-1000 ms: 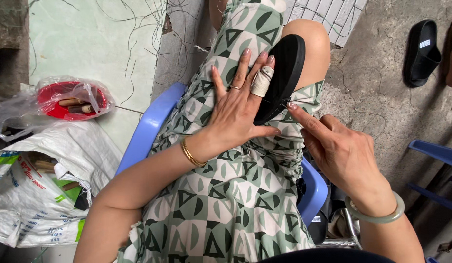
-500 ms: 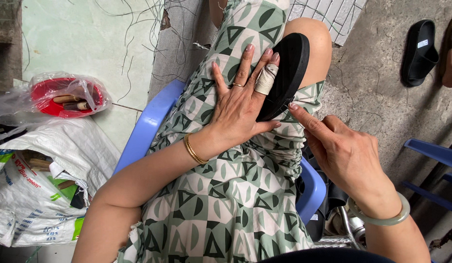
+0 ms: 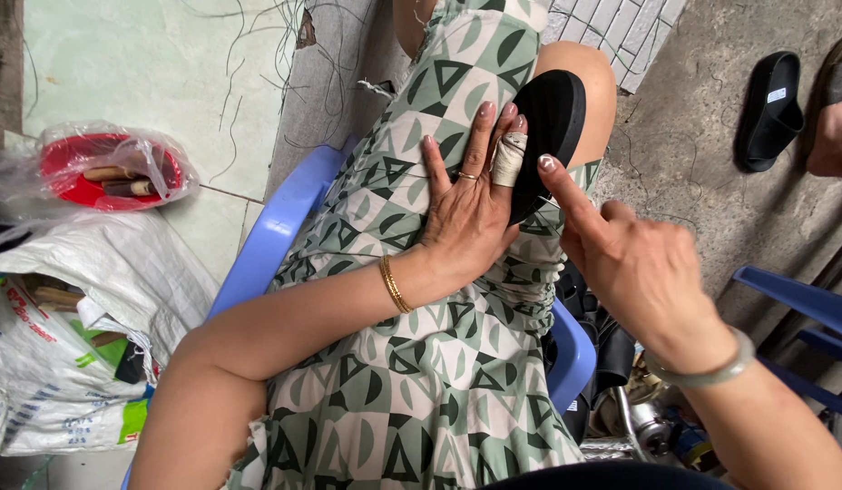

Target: The person sits on a blue plastic chair and sews a black slip-on shoe using a needle and thread. They hold the shoe on their lap, repeatedly pushing the needle through the shoe's edge and pulling the thread to secure the seam.

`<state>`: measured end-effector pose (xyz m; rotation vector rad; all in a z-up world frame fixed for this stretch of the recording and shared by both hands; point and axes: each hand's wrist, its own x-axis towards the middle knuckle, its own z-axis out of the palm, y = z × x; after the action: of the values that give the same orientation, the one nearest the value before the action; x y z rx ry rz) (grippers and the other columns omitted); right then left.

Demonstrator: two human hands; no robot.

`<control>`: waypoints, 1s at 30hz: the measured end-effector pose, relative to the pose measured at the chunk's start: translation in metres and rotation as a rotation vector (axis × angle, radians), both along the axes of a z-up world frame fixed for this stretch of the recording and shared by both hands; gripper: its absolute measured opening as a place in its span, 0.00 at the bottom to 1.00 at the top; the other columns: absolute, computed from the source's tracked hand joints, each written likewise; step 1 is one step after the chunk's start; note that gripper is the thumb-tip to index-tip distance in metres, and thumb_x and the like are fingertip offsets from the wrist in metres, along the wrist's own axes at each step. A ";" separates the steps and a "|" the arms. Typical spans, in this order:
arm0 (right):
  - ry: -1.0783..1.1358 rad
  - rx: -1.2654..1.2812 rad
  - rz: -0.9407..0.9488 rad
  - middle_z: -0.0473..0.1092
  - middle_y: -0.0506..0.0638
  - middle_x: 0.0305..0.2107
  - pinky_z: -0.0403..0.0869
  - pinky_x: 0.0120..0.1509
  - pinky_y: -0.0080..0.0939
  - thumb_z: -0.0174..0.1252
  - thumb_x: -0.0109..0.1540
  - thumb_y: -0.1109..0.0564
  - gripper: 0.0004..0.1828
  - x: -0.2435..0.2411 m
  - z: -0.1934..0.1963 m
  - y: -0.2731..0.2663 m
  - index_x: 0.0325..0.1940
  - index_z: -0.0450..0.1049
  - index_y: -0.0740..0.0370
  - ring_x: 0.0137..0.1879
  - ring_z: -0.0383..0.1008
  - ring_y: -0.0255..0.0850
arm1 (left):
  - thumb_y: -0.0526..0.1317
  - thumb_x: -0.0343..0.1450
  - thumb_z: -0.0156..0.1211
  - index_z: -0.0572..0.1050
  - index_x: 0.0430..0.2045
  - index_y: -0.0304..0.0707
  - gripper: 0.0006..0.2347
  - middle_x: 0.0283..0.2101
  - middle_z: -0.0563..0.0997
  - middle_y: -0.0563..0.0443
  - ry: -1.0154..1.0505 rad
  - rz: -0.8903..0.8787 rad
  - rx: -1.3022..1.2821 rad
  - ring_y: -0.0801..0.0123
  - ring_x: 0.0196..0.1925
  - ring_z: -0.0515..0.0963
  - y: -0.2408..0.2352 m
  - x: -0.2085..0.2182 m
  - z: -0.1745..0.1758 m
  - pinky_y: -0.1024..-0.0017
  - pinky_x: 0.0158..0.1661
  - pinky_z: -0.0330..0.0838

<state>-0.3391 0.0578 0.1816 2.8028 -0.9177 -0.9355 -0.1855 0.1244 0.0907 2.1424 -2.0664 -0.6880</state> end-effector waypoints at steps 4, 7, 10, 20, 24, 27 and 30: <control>-0.135 -0.088 -0.111 0.59 0.46 0.19 0.60 0.16 0.41 0.52 0.70 0.47 0.36 -0.013 -0.037 0.014 0.79 0.44 0.43 0.14 0.56 0.38 | 0.59 0.64 0.73 0.38 0.70 0.38 0.51 0.76 0.41 0.50 -0.001 0.025 -0.012 0.62 0.76 0.34 -0.003 -0.005 -0.005 0.34 0.66 0.40; -0.106 -0.175 -0.135 0.63 0.51 0.25 0.64 0.17 0.49 0.52 0.68 0.44 0.39 -0.010 -0.048 0.024 0.79 0.44 0.45 0.15 0.64 0.47 | 0.54 0.68 0.65 0.40 0.70 0.38 0.43 0.75 0.43 0.50 -0.053 0.036 -0.037 0.62 0.76 0.36 0.000 -0.011 -0.008 0.34 0.65 0.37; -0.181 -0.228 -0.098 0.65 0.48 0.25 0.60 0.15 0.43 0.51 0.68 0.43 0.31 0.000 -0.029 0.027 0.73 0.53 0.48 0.15 0.66 0.42 | 0.58 0.71 0.59 0.38 0.70 0.37 0.43 0.74 0.37 0.47 0.001 -0.035 -0.043 0.55 0.75 0.32 0.003 0.005 0.000 0.29 0.63 0.34; -0.473 -0.213 -0.096 0.63 0.42 0.24 0.63 0.23 0.40 0.60 0.69 0.45 0.27 -0.035 -0.034 0.032 0.70 0.66 0.50 0.24 0.68 0.38 | 0.34 0.67 0.65 0.78 0.30 0.36 0.03 0.48 0.78 0.41 1.543 -0.277 -0.061 0.69 0.40 0.82 0.018 0.099 0.059 0.79 0.42 0.81; -0.526 -0.043 -0.203 0.65 0.50 0.29 0.61 0.23 0.47 0.57 0.68 0.54 0.28 -0.009 -0.021 0.035 0.71 0.59 0.56 0.31 0.69 0.46 | 0.33 0.69 0.63 0.77 0.44 0.47 0.11 0.33 0.80 0.53 1.183 -0.170 -0.157 0.74 0.32 0.76 -0.005 0.083 0.027 0.78 0.33 0.72; -0.509 -0.027 -0.243 0.67 0.50 0.33 0.63 0.21 0.46 0.55 0.67 0.55 0.24 -0.003 -0.021 0.033 0.67 0.60 0.58 0.31 0.71 0.45 | 0.26 0.68 0.60 0.67 0.47 0.28 0.15 0.26 0.77 0.48 0.901 -0.109 -0.157 0.69 0.22 0.78 -0.009 0.073 0.018 0.83 0.27 0.78; -0.637 -0.106 -0.137 0.67 0.47 0.29 0.65 0.28 0.40 0.61 0.69 0.54 0.23 -0.014 -0.020 0.030 0.68 0.68 0.58 0.28 0.68 0.39 | 0.29 0.69 0.60 0.66 0.54 0.31 0.19 0.26 0.77 0.51 0.956 -0.025 -0.001 0.72 0.21 0.76 0.002 0.075 0.013 0.82 0.25 0.76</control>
<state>-0.3529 0.0877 0.1621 3.0056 -1.1775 0.0354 -0.1103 0.1260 0.1036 1.3242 -1.5269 -1.3550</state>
